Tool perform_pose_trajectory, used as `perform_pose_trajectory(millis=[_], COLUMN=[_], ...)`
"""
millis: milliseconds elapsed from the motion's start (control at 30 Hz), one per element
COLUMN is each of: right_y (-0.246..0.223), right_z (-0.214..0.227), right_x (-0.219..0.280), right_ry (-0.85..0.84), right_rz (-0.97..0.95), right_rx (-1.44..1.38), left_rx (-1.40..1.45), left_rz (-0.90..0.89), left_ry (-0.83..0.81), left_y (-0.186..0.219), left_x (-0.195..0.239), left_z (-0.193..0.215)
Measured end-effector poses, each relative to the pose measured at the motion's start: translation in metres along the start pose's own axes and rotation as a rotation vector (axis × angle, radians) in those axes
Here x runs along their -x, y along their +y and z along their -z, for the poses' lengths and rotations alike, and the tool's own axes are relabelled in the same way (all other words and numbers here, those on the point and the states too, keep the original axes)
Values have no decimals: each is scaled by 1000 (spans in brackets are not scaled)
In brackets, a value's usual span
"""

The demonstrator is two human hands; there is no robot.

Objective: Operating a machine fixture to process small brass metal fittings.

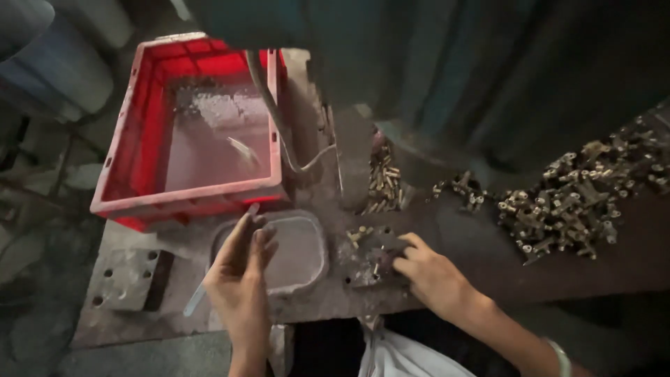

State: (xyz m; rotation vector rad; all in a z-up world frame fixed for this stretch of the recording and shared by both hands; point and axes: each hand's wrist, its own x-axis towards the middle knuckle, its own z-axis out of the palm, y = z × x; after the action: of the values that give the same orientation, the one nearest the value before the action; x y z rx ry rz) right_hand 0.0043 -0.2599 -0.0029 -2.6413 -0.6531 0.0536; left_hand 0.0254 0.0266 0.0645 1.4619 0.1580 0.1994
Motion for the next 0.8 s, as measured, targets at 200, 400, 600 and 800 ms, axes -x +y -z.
perform_pose_trajectory(millis=[200,400,600,800], right_y=[72,4,16,1], right_z=[-76,6,16,33], right_x=[18,-12,-19,-30], right_ry=[150,523,399,390], right_rz=[-99,-283,-452,-784], right_rx=[-136,-1037,-1081,-1267], left_rx=[-483,-221,-11,-522], left_rz=[-292,-365,-219,-336], left_ry=[-273,-220,-178,-652], left_y=[-48,1,8,-152], left_x=[44,40,21,54], left_z=[-64,-118,-104,-137])
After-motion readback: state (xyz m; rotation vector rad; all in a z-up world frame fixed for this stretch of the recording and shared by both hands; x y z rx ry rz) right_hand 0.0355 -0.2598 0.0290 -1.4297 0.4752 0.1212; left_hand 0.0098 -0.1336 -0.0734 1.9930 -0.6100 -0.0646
